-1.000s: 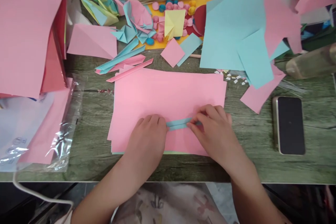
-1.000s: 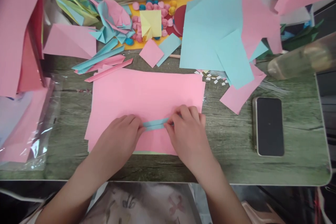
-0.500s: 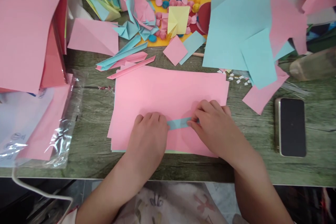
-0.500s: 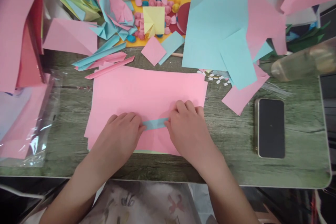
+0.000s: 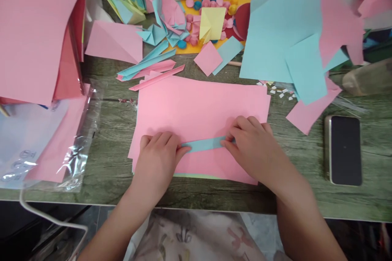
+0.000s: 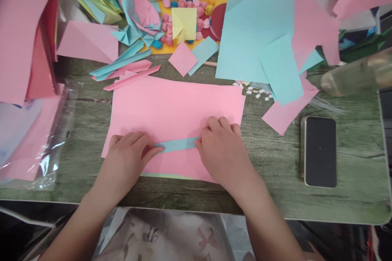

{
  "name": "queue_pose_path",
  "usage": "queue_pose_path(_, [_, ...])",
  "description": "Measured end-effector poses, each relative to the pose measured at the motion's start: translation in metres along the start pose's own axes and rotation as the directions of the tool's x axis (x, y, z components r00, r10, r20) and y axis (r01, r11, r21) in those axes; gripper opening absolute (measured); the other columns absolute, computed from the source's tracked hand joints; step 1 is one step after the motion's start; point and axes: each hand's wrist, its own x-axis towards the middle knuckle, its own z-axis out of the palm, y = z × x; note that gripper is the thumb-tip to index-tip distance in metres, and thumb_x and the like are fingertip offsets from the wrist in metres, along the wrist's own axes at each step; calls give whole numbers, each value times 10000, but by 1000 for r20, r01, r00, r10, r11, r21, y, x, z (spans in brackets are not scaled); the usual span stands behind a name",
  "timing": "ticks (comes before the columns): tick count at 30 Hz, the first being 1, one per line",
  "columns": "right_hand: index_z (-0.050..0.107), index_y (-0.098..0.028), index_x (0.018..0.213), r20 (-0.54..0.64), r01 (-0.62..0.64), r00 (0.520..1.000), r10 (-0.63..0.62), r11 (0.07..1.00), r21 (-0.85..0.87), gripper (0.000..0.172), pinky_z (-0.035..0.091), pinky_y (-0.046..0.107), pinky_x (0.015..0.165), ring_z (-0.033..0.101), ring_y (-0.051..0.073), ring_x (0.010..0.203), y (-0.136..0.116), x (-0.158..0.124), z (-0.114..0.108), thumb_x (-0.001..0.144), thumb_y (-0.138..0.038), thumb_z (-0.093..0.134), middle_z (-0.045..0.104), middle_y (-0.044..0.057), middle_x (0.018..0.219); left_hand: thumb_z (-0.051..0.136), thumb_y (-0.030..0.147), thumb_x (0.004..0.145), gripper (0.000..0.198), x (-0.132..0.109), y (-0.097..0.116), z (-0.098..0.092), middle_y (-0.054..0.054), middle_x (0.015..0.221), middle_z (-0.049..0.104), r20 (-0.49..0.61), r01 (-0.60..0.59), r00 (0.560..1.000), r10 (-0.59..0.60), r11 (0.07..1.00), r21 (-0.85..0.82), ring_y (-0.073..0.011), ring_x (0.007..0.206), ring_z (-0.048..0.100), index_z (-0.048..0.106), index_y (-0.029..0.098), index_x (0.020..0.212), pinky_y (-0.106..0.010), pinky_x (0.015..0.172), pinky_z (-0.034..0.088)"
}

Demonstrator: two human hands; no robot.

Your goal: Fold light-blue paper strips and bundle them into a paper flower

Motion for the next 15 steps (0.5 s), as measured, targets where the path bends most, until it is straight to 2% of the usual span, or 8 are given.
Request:
queue_pose_path(3, [576, -163, 708, -5, 2, 1000, -2, 1000, -7, 217, 289, 325, 656, 426, 195, 799, 0, 0, 1, 821, -265, 420, 511, 67, 838, 460, 388, 814, 249, -8, 0, 6, -51, 757, 571, -155, -19, 988, 19, 1000, 3, -174, 708, 504, 541, 153, 817, -315, 649, 292])
queue_pose_path(4, [578, -164, 712, -6, 2, 1000, -2, 1000, -9, 215, 290, 325, 658, 428, 195, 801, 0, 0, 1, 820, -263, 421, 512, 66, 842, 459, 351, 823, 222, -10, 0, 8, -59, 792, 577, -215, -60, 975, 60, 998, 7, -175, 732, 507, 542, 156, 891, -315, 659, 299])
queue_pose_path(6, [582, -168, 721, -9, 0, 1000, -1, 1000, -8, 206, 291, 326, 658, 433, 196, 804, 0, 0, 2, 817, -260, 425, 514, 64, 842, 448, 246, 838, 221, -12, -1, 10, -72, 911, 590, -294, -228, 929, 226, 973, 30, -181, 825, 510, 518, 178, 1035, -322, 704, 320])
queue_pose_path(9, [583, -177, 719, -13, 4, 1000, -4, 1000, -5, 197, 291, 331, 654, 439, 202, 810, 0, 0, 3, 812, -265, 434, 518, 60, 841, 422, 138, 836, 298, -13, -5, 12, -64, 1100, 567, -240, -523, 817, 525, 849, 79, -184, 985, 482, 496, 187, 1121, -324, 806, 338])
queue_pose_path(11, [582, -178, 713, -20, 6, 1000, -6, 1000, -6, 196, 291, 334, 651, 441, 207, 814, 0, 0, 3, 810, -272, 439, 520, 61, 844, 414, 118, 833, 312, -13, -8, 14, -62, 1154, 550, -180, -608, 767, 616, 787, 105, -181, 1035, 469, 505, 168, 1127, -316, 850, 338])
queue_pose_path(13, [583, -178, 718, -30, 4, 1000, -4, 1000, -8, 193, 291, 334, 648, 440, 208, 816, 0, 0, 4, 809, -274, 443, 521, 62, 854, 407, 111, 830, 331, -14, -10, 17, -68, 1172, 544, -159, -620, 756, 635, 773, 137, -178, 1048, 475, 503, 166, 1142, -315, 865, 342])
queue_pose_path(15, [584, -176, 724, -30, 0, 1000, 0, 1000, -7, 192, 292, 333, 647, 439, 207, 817, -1, 0, 4, 810, -274, 442, 521, 64, 863, 400, 117, 832, 351, -15, -10, 19, -73, 1195, 531, -155, -601, 768, 621, 783, 160, -178, 1059, 479, 491, 176, 1166, -318, 869, 347])
